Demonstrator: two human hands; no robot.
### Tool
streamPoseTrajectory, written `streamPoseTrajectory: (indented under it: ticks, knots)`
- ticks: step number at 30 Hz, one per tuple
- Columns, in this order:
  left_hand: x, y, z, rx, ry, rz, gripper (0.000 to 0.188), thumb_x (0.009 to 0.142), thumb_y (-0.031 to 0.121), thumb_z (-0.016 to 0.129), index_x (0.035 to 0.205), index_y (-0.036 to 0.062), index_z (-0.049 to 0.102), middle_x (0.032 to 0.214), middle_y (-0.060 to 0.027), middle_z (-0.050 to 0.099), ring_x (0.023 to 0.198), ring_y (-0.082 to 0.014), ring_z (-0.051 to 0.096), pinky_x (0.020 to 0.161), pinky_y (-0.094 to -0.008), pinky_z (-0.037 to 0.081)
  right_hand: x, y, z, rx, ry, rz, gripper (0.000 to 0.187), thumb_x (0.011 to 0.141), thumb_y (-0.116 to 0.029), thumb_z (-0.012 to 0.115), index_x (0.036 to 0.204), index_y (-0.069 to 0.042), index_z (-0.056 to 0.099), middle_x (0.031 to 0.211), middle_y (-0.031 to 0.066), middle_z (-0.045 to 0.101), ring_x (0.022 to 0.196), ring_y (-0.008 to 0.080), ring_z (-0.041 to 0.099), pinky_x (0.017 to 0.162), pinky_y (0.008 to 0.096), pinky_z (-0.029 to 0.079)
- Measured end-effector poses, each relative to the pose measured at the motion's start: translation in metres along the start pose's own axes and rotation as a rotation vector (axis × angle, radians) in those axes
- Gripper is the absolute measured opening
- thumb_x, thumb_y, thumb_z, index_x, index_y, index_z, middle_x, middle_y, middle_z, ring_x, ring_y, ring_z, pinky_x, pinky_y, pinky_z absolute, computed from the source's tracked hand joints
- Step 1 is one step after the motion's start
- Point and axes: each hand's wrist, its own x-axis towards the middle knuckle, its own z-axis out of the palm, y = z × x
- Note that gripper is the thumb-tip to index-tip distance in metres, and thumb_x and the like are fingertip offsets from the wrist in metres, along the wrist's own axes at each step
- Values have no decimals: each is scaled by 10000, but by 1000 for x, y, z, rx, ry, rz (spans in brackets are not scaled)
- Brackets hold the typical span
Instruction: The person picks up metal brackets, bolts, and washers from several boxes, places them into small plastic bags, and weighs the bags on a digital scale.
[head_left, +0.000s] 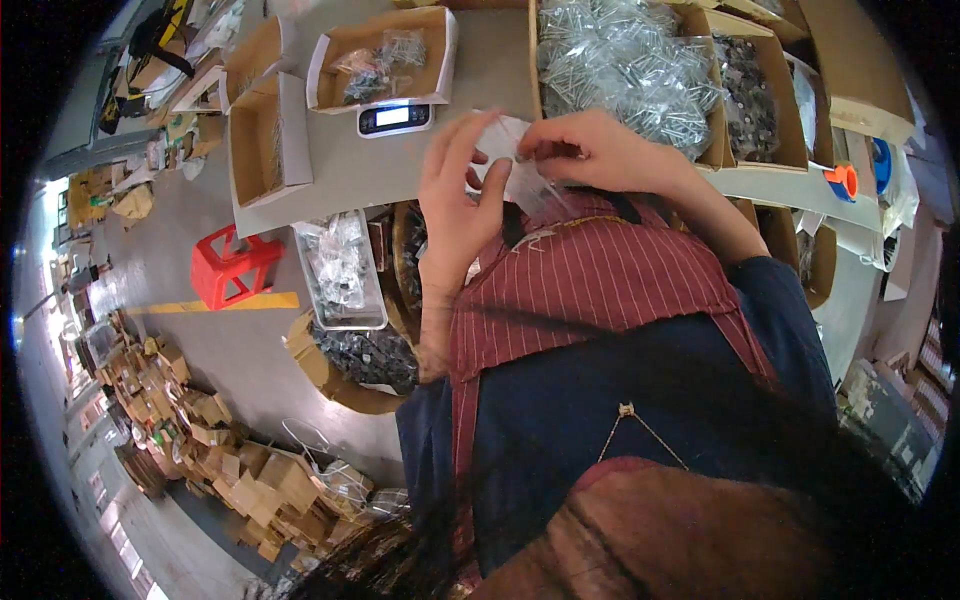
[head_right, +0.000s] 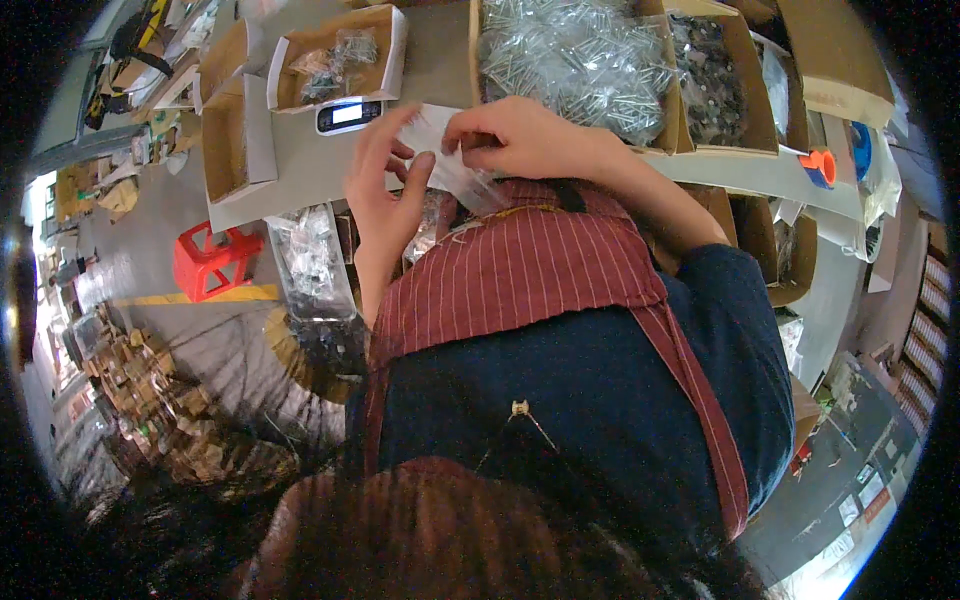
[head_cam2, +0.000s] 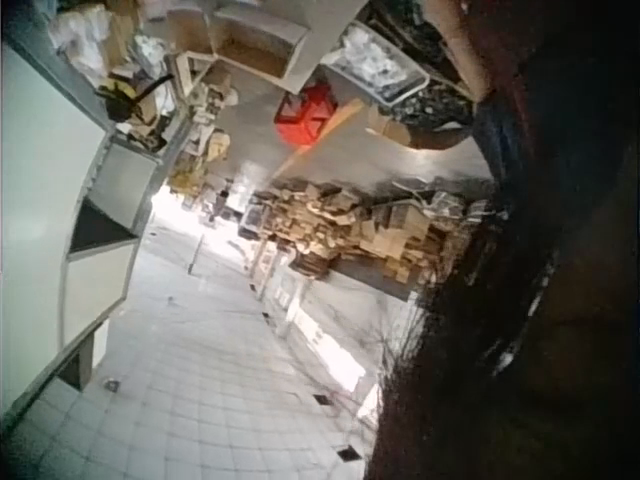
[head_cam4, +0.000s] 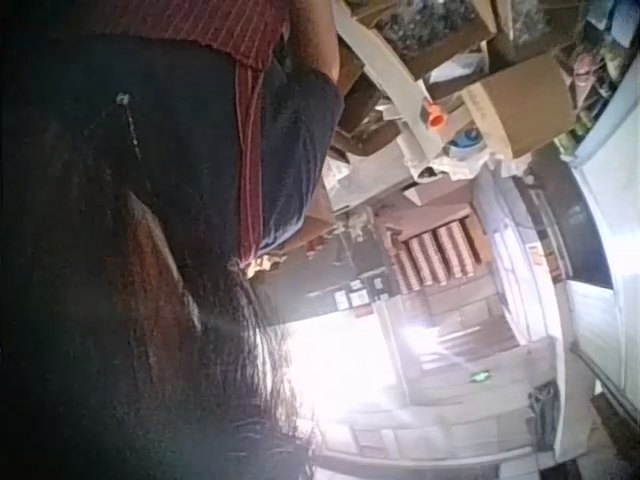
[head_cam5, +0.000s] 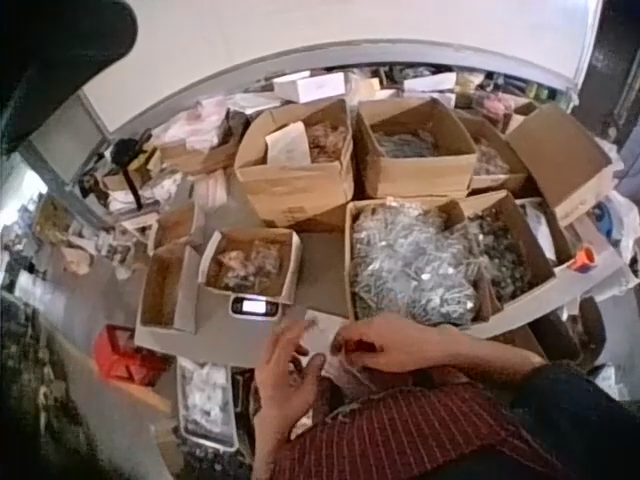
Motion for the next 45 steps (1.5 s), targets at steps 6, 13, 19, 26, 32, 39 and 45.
streamPoseTrajectory:
  ticks: [6,13,19,26,32,39,45]
  knots:
    - [-9,-3,1,-48,-1,-86,269,824,-13,698,1083,54,668,940,-52,664,776,-108,607,648,-242,491,-2,-2,-2,61,-169,-19,207,852,-191,647,981,-30,627,807,143,656,721,274,633,657,374,482]
    - [-16,20,8,12,-24,-294,196,865,221,727,853,48,637,696,-79,671,579,-174,642,552,-294,491,-8,-1,11,5,32,-33,184,849,-203,644,918,-39,597,745,166,635,670,337,619,615,406,473]
    - [-11,22,17,-66,-250,-345,323,937,256,670,780,-19,602,603,-21,540,589,-54,453,522,-261,374,-11,-10,13,15,98,-76,169,831,-180,646,874,-28,587,685,179,579,592,315,579,571,398,445]
    - [-6,18,18,-270,-334,-375,260,956,226,622,877,-21,623,657,-85,595,620,-97,543,584,-280,447,-19,-8,4,559,58,63,123,851,-128,673,825,-19,622,657,7,591,594,77,491,572,262,413]
    - [-8,11,21,-508,-326,-456,140,944,125,590,878,2,584,690,2,524,670,-41,488,619,-223,425,-14,-14,0,710,45,302,138,898,-178,653,842,-53,638,667,-21,579,595,44,532,512,249,392]
    - [-4,4,27,-15,49,-130,64,816,79,665,823,26,630,633,-67,607,581,-123,601,577,-289,483,5,-12,16,-195,351,-136,117,823,-180,652,812,-81,590,712,103,633,595,305,622,518,379,493]
    - [2,-11,-7,259,134,-143,66,794,123,683,799,66,651,642,-71,637,569,-224,640,574,-333,503,23,-3,-6,-539,551,-221,155,753,-86,676,867,-75,573,787,77,621,628,281,618,561,372,513]
